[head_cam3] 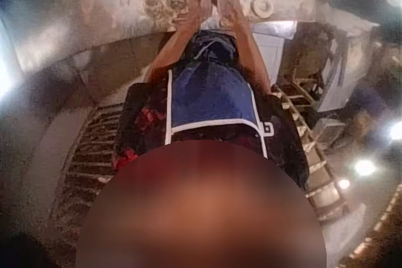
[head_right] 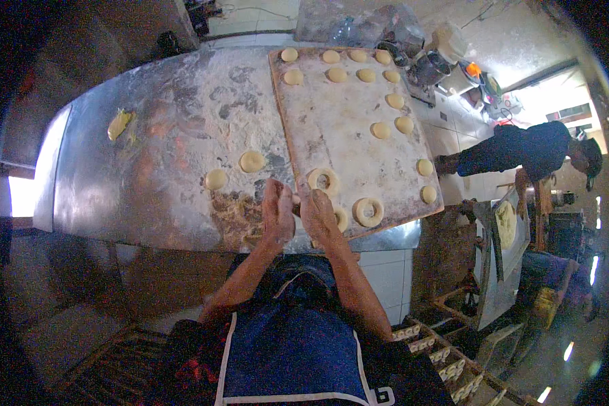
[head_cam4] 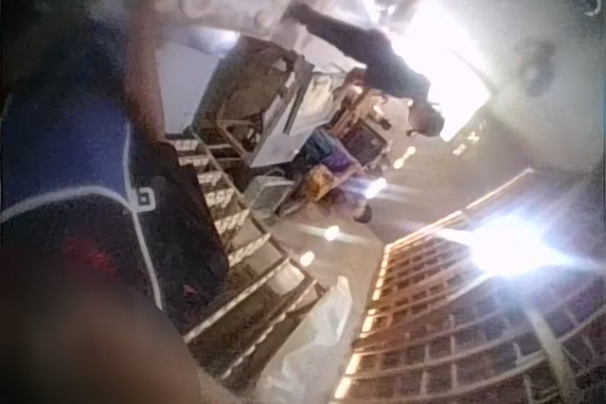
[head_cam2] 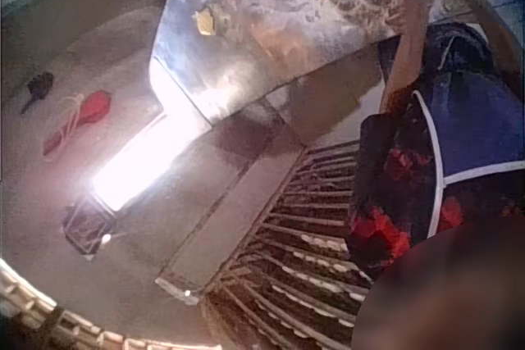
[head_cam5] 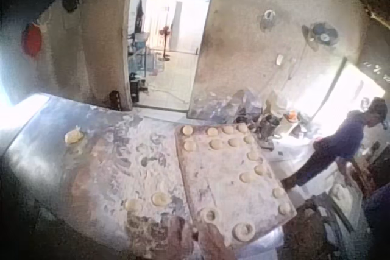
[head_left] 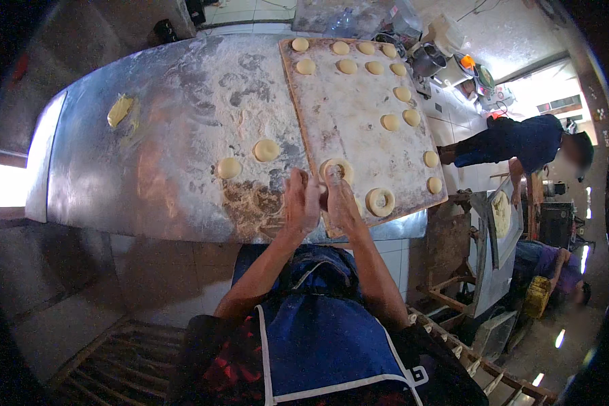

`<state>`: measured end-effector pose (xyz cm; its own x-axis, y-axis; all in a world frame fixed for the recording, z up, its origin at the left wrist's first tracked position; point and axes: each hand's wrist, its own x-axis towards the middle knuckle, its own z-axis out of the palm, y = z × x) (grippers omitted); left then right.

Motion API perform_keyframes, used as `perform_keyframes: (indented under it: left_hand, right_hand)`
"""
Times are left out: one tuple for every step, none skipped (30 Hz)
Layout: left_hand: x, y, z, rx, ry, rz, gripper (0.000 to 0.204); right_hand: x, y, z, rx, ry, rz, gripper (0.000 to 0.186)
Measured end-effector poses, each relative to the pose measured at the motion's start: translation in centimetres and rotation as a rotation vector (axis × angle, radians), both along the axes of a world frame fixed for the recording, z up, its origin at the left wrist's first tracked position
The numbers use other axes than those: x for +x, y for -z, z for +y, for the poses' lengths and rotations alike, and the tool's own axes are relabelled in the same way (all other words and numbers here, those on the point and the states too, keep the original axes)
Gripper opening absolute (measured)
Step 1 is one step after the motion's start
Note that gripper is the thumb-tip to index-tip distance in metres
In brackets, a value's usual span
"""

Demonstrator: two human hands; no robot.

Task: The person shapes small dough pieces into ring shapes by hand on a floured metal table and places them on a wooden board. Another person works nearby at a separate station.

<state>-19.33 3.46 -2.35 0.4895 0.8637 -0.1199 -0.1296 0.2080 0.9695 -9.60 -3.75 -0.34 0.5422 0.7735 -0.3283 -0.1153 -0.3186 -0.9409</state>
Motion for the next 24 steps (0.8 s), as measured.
perform_keyframes:
  left_hand:
    - [0.7,-0.1,-0.4,-0.347,0.001,-0.119,0.035]
    - [1.0,-0.2,-0.6,-0.631,0.100,-0.405,0.042]
    - [1.6,-0.4,-1.0,-0.473,0.092,-0.271,0.043]
    - [1.8,-0.5,-1.2,-0.304,0.106,-0.127,0.045]
    - [2.3,-0.6,-1.5,-0.108,0.041,-0.011,0.046]
    - [2.6,-0.6,-1.8,0.244,0.092,0.218,0.049]
    - [2.9,-0.6,-2.0,0.087,0.146,0.142,0.048]
    - [3.3,-0.6,-2.4,-0.072,0.120,0.044,0.046]
    - [3.6,-0.5,-2.6,-0.263,0.138,-0.021,0.045]
    - [4.1,-0.3,-2.9,-0.597,0.013,-0.130,0.049]
    - [4.5,0.0,-3.2,-0.446,-0.034,-0.179,0.047]
    - [5.0,0.4,-3.4,-0.357,-0.023,-0.214,0.045]
    - [5.4,0.8,-3.7,-0.223,0.001,-0.289,0.044]
    - [5.8,1.2,-4.0,0.085,0.046,-0.072,0.042]
    - [6.1,1.6,-4.3,0.275,0.072,0.030,0.040]
    - [6.4,2.0,-4.6,0.285,0.044,0.020,0.039]
    - [6.8,2.4,-5.0,0.095,0.058,-0.009,0.039]
    - [7.0,2.8,-5.4,-0.213,0.059,-0.128,0.039]
    - [7.3,3.1,-5.8,-0.381,0.006,-0.222,0.039]
    - [7.6,3.3,-6.1,-0.348,0.001,-0.241,0.039]
    - [7.9,3.4,-6.5,-0.277,0.005,-0.285,0.042]
    - [8.2,3.5,-6.8,-0.221,0.034,-0.155,0.041]
    - [8.5,3.5,-7.2,-0.125,0.071,-0.052,0.040]
    - [8.7,3.5,-7.4,-0.154,0.127,-0.027,0.039]
  right_hand:
    - [0.1,0.7,0.0,0.086,0.071,0.000,0.066]
    - [0.3,1.4,-0.3,0.057,0.177,-0.116,0.063]
    - [0.4,2.1,-0.6,0.117,0.204,-0.140,0.061]
    - [0.9,2.6,-1.3,0.138,0.210,-0.029,0.061]
    - [1.2,3.1,-1.9,0.193,0.200,0.085,0.062]
    - [1.6,3.5,-2.1,0.035,0.200,0.068,0.063]
    - [1.9,3.8,-2.4,-0.010,0.143,-0.019,0.063]
    - [2.2,3.8,-2.8,-0.012,0.081,-0.133,0.064]
    - [2.4,3.8,-3.2,0.026,0.049,-0.270,0.064]
    - [2.7,3.6,-3.4,0.007,0.095,-0.261,0.064]
    - [2.7,3.3,-3.7,0.031,0.172,-0.279,0.064]
    - [3.1,2.9,-3.9,0.020,0.174,-0.281,0.063]
    - [3.2,2.4,-4.1,0.010,0.177,-0.284,0.062]
    - [3.8,1.9,-4.5,-0.036,0.099,-0.271,0.061]
    - [4.1,1.4,-4.8,-0.085,0.020,-0.255,0.059]
    - [4.4,1.0,-5.1,-0.057,0.019,-0.227,0.059]
    - [4.6,0.6,-5.6,-0.033,0.020,-0.197,0.058]
    - [4.8,0.5,-5.9,0.012,0.024,-0.167,0.058]
    - [5.0,0.5,-6.3,0.063,0.073,-0.161,0.055]
    - [5.2,0.6,-6.6,0.138,0.124,-0.156,0.052]
    - [5.4,1.0,-7.0,0.229,0.144,-0.146,0.048]
    - [5.8,1.4,-7.3,0.169,0.119,-0.236,0.053]
    - [6.4,2.0,-7.6,0.123,0.065,-0.318,0.058]
    - [6.8,2.5,-8.1,0.042,0.050,-0.395,0.061]
